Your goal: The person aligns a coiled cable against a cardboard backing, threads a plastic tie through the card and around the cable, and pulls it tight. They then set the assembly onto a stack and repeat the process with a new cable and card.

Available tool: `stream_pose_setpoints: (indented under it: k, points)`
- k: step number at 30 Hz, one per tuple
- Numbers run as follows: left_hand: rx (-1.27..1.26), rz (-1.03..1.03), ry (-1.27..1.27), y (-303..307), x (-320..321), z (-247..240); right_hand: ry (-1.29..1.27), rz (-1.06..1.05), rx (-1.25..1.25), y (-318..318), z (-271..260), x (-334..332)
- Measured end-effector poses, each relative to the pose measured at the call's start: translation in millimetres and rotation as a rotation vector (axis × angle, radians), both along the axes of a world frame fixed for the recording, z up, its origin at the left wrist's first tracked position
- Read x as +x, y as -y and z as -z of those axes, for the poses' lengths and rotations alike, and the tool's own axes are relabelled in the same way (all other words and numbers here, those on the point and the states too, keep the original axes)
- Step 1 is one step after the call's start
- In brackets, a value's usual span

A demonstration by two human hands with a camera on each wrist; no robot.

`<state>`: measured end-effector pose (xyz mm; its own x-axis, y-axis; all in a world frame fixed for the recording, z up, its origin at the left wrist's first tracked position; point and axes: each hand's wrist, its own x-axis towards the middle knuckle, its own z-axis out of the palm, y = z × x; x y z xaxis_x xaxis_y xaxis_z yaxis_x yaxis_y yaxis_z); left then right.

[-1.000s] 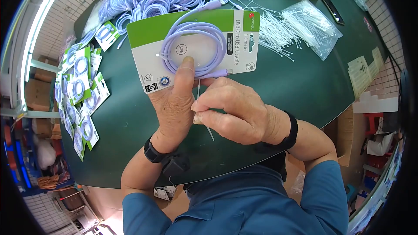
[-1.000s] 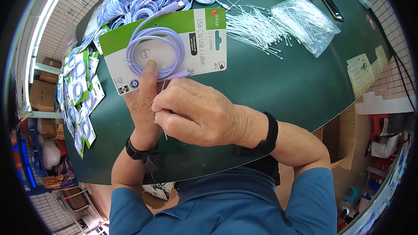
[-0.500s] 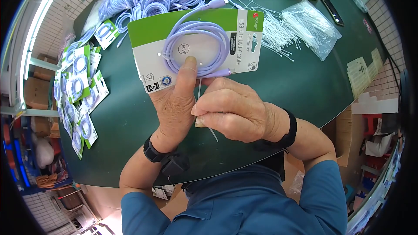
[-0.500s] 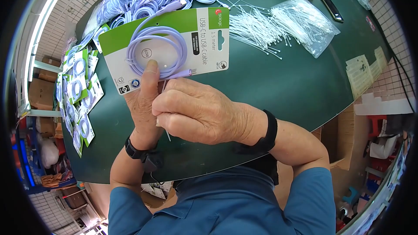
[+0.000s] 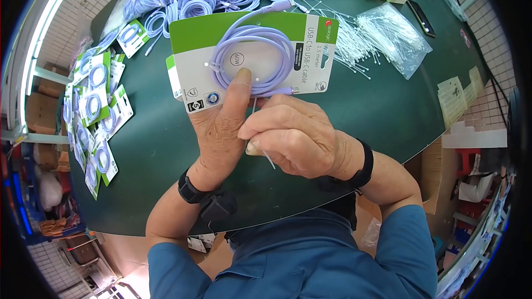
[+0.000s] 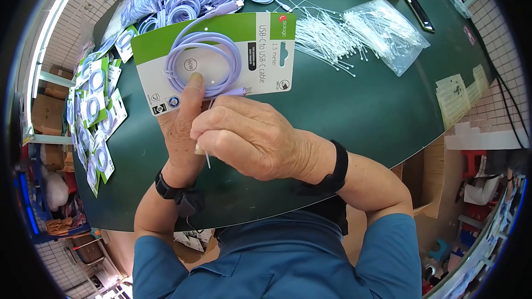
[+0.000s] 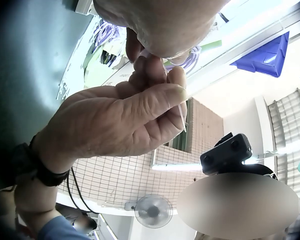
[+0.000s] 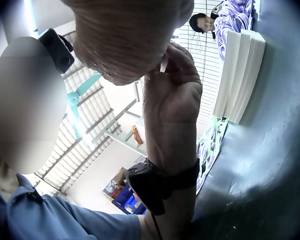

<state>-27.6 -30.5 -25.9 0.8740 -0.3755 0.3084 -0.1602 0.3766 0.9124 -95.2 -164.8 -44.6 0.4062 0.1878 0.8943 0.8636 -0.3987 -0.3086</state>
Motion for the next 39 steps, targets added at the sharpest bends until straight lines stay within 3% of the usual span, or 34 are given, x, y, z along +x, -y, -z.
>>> stream_pose_setpoints:
  k: [11,14,15,18,22,26,39]
  points:
    - [-0.091,0.000,-0.002,6.1,1.3,11.7,-0.059,0.262,0.058,8.6,-8.7,4.6]
    - [0.009,-0.023,-0.179,3.6,-7.0,12.3,-0.525,0.176,0.678,-1.8,-10.8,-1.3]
    - [0.002,-0.023,-0.181,3.8,-7.4,13.1,-0.526,0.177,0.671,1.5,-11.2,-1.4]
    - [0.018,-0.027,-0.165,4.5,-7.5,17.0,-0.362,0.437,0.181,19.3,-10.5,4.4]
    - [0.031,-0.028,-0.172,6.0,-8.5,17.0,-0.107,0.439,-0.001,29.7,-9.7,17.8]
    - [-0.007,-0.044,-0.215,6.6,-7.7,16.7,-0.007,0.524,-0.243,37.8,-20.0,18.4]
    - [0.061,-0.035,-0.213,4.4,-6.7,13.3,0.040,0.448,-0.261,40.8,-21.1,9.4]
